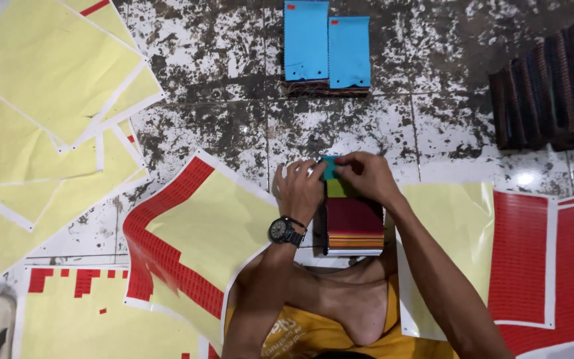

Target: The person assembles notebooks by hand, peeling red adhesive strips from yellow backing sheets and applying them to the spines of stacked notebooks. They handle multiple notebooks of different colors and repeatedly peel and apply adhesive strips.

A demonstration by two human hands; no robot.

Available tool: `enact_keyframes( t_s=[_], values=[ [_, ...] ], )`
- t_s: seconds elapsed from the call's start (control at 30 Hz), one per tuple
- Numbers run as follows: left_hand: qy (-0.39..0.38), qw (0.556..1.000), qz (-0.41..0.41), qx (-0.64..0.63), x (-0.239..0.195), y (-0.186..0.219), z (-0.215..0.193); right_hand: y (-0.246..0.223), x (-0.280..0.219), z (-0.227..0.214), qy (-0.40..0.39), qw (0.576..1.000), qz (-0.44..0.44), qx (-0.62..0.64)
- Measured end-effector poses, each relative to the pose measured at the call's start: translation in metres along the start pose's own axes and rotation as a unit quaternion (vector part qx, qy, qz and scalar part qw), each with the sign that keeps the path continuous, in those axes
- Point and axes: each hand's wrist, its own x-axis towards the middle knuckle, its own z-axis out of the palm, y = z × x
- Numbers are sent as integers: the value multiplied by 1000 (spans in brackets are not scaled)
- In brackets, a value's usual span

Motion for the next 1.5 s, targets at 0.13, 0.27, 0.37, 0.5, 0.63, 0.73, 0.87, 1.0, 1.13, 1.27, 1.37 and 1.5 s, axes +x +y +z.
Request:
enact_keyframes(
  t_s=[0.13, 0.27, 0.37, 0.5, 0.63, 0.73, 0.87, 1.0, 1.13, 1.27, 1.37, 1.5],
  values=[
    [-6, 998, -37, -59, 4, -2, -12, 26, 12, 9, 6, 999, -8, 36],
    [-20, 994, -67, -85, 2, -9, -11, 36, 14, 15, -16, 1000, -5, 18],
    [-26, 992, -74, -100, 5, -9, -14, 31, 12, 13, -33, 999, 8, 32],
    [-8, 994, -52, -99, 5, -14, -2, 32, 14, 14, -37, 998, 40, 36],
    [6, 993, -39, -110, 5, -10, 4, 40, 16, 20, -31, 998, 49, 29],
    [22, 997, 2, -74, 4, -9, 9, 56, 22, 28, -25, 999, 48, -8],
    [32, 998, 16, -46, 3, -7, 15, 63, 26, 32, -7, 998, 66, -11],
    [22, 999, 29, -35, 4, -9, 30, 57, 26, 34, 2, 998, 69, -8],
    [-10, 999, 16, -48, 4, -7, 17, 67, 31, 44, 5, 997, 66, -34],
    [-23, 1000, 1, -10, 0, 2, 1, 40, 20, 34, 10, 997, 73, -30],
    [-1, 999, 13, 42, 1, 4, 3, 62, 29, 39, 34, 993, 104, -41],
    [22, 997, 20, 66, 2, 5, 7, 56, 21, 20, 78, 991, 93, -59]
  ],
)
